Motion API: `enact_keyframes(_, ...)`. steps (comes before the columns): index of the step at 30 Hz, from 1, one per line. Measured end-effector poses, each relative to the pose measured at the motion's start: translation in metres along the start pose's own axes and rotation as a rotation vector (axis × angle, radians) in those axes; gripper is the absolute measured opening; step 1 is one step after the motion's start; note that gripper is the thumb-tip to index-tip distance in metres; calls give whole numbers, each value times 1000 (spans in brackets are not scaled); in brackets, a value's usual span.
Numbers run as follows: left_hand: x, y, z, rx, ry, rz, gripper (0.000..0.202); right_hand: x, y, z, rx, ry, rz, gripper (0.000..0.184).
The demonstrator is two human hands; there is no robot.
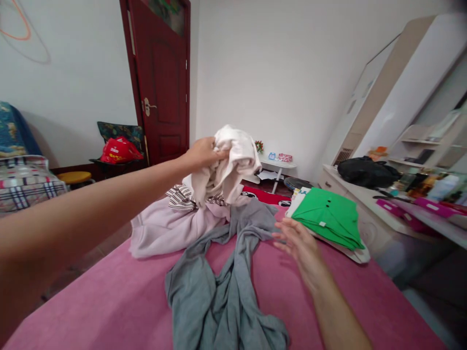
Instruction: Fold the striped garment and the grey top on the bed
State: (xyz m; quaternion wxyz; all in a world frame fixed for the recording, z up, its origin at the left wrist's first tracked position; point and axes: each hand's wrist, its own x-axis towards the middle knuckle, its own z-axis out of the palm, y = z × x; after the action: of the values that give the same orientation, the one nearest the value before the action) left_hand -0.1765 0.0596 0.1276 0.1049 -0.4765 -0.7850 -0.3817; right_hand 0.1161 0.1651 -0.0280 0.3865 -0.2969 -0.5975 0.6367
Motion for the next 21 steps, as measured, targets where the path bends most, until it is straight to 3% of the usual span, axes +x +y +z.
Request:
enact_keyframes(1,14,-10,7,119,-7,1,71,3,13,2,-118,11,-28,53)
enact_keyframes(3,18,-35,35,287,-167,10,84,4,34,8,-370,17,-152,61)
enact_keyframes(6,-23,-75,95,337,-340,5,71,-2,52,17,-640,-90,-314,70)
enact_keyframes(8,-60,-100,130,368,-359,-7,63,-11,56,23,-680,-228,-268,71)
enact_keyframes(10,-88,-119,152,390,-333,6,61,-20,59,31,-699,-323,-205,72)
enact_keyframes(13,-102,-134,162,405,-309,46,60,-30,66,45,-830,-334,-233,75)
enact_keyframes(17,-101,-136,156,413,-298,72,59,-25,60,51,-801,-262,-253,33)
enact_keyframes(19,-106,-132,153,408,-296,71,57,-16,44,39,-577,-108,-244,22)
enact_keyframes(21,-117,-125,149,394,-301,85,58,-6,23,17,-267,164,-267,26)
